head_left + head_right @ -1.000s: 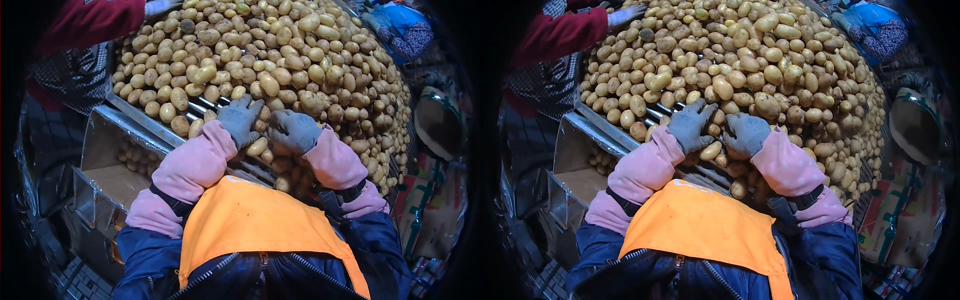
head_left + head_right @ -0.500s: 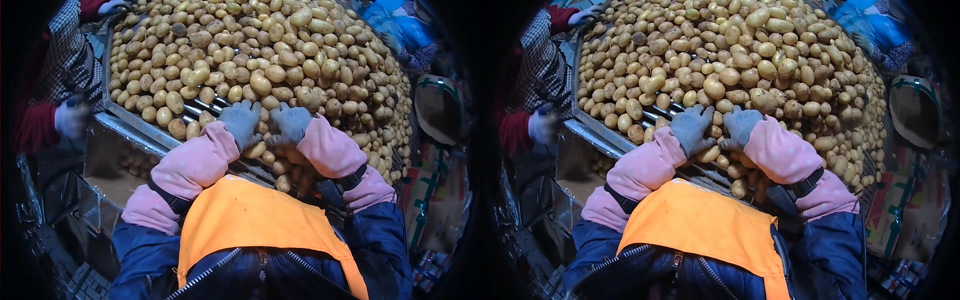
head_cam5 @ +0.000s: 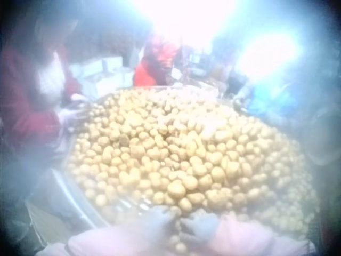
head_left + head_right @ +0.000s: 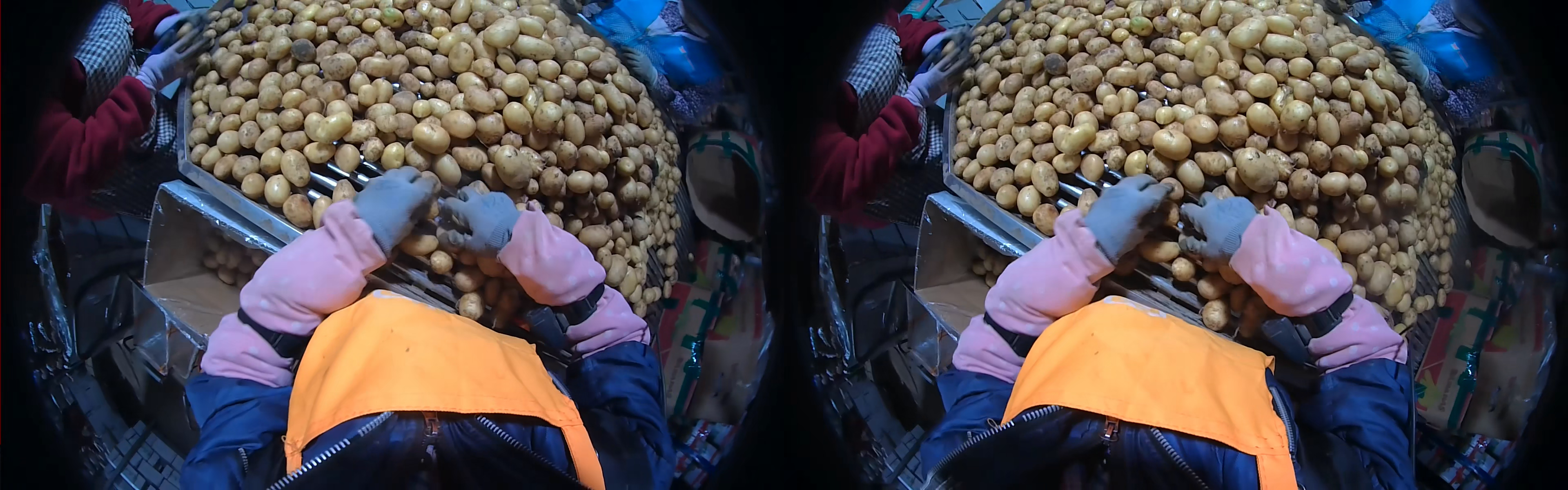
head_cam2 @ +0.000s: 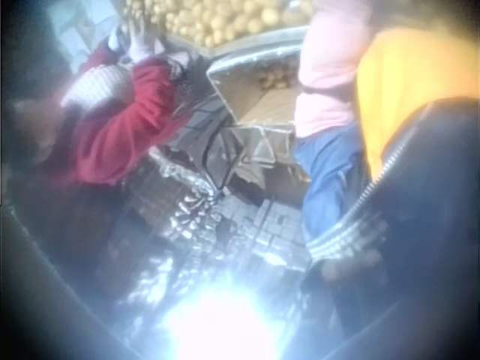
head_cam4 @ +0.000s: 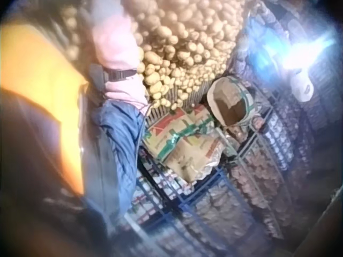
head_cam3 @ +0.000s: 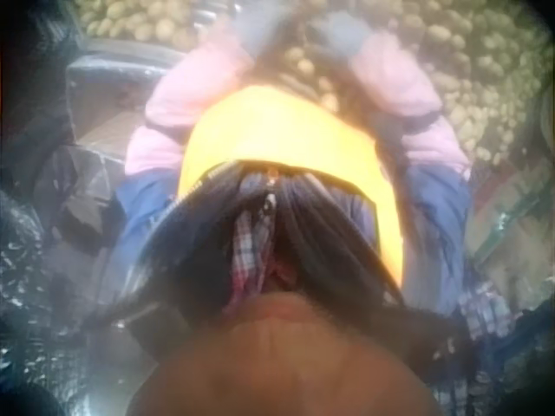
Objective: Sorting and inspecting potatoes on a processing line in a warehouse.
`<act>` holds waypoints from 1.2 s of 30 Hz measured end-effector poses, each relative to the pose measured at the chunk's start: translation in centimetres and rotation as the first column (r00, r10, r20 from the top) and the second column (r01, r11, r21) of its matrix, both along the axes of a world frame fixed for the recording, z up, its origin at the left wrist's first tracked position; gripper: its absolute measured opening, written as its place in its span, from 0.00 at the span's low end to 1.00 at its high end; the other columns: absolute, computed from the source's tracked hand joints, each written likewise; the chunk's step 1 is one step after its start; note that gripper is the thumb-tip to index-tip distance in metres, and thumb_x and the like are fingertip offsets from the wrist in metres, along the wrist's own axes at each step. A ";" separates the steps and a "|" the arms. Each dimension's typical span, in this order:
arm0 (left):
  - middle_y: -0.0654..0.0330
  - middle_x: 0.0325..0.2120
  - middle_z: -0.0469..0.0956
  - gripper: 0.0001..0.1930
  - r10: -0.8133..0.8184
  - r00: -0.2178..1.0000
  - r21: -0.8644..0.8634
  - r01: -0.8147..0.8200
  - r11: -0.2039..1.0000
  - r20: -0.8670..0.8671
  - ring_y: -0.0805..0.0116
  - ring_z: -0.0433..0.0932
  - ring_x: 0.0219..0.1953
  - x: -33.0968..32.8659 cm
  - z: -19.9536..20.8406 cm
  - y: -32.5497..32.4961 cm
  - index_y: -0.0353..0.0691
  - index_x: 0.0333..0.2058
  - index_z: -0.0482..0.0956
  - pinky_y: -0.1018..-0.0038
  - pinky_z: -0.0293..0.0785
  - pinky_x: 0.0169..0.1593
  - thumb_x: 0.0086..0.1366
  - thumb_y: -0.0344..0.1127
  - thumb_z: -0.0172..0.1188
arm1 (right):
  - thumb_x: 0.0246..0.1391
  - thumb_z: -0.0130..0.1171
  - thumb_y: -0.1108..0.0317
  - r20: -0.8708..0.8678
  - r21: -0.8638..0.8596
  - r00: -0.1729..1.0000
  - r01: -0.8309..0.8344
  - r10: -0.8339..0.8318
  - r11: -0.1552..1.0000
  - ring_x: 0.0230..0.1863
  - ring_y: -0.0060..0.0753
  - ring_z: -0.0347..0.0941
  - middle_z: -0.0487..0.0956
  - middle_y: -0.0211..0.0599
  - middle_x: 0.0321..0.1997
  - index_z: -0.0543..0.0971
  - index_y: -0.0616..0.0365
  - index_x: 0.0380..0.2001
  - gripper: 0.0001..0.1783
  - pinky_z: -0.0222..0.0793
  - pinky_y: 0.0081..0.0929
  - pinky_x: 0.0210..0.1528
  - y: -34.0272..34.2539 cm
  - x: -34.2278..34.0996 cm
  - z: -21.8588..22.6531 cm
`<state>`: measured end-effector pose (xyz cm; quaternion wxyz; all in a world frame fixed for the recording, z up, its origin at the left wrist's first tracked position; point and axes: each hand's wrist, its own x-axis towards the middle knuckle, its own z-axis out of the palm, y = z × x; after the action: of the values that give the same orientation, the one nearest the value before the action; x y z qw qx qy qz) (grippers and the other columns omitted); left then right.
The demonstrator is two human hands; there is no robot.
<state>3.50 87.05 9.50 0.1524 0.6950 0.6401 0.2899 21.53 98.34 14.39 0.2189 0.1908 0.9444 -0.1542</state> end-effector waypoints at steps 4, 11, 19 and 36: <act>0.52 0.39 0.78 0.21 0.196 0.886 0.074 -0.249 0.966 0.419 0.59 0.80 0.39 -1.5 3.1 -3.7 0.42 0.53 0.77 0.68 0.77 0.42 0.60 0.27 0.61 | 0.52 0.63 0.51 0.043 -0.207 0.998 0.054 -0.046 0.977 0.49 0.56 0.75 0.78 0.52 0.45 0.75 0.52 0.48 0.24 0.70 0.50 0.49 1.2 0.9 0.4; 0.59 0.42 0.78 0.20 0.451 -0.042 -0.433 0.206 0.877 0.892 0.70 0.80 0.36 -0.9 4.8 -6.9 0.38 0.56 0.73 0.75 0.80 0.39 0.72 0.43 0.55 | 0.51 0.68 0.63 -0.109 -0.412 0.934 0.268 -0.339 0.871 0.42 0.39 0.77 0.80 0.41 0.40 0.74 0.57 0.49 0.23 0.73 0.34 0.45 1.5 2.4 1.1; 0.51 0.52 0.77 0.27 0.374 -0.722 -0.016 0.449 0.893 0.582 0.51 0.80 0.50 3.1 0.8 -4.9 0.38 0.60 0.69 0.63 0.83 0.43 0.72 0.52 0.52 | 0.52 0.69 0.63 -0.273 -0.568 0.818 0.287 -0.506 0.771 0.46 0.31 0.75 0.78 0.35 0.45 0.76 0.55 0.51 0.24 0.71 0.29 0.48 -2.6 3.3 5.2; 0.56 0.42 0.77 0.17 -0.225 0.974 -0.227 0.211 0.951 -0.037 0.56 0.82 0.39 7.6 0.5 -0.5 0.51 0.48 0.81 0.63 0.79 0.39 0.58 0.34 0.64 | 0.48 0.62 0.66 -0.566 0.220 0.792 0.412 -0.228 0.885 0.45 0.47 0.77 0.78 0.39 0.45 0.80 0.50 0.41 0.14 0.73 0.42 0.46 -4.1 15.6 2.0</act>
<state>11.08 86.55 9.98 0.2398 0.7488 0.5923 0.1762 37.11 94.20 16.39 -0.1124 0.3346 0.9327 -0.0745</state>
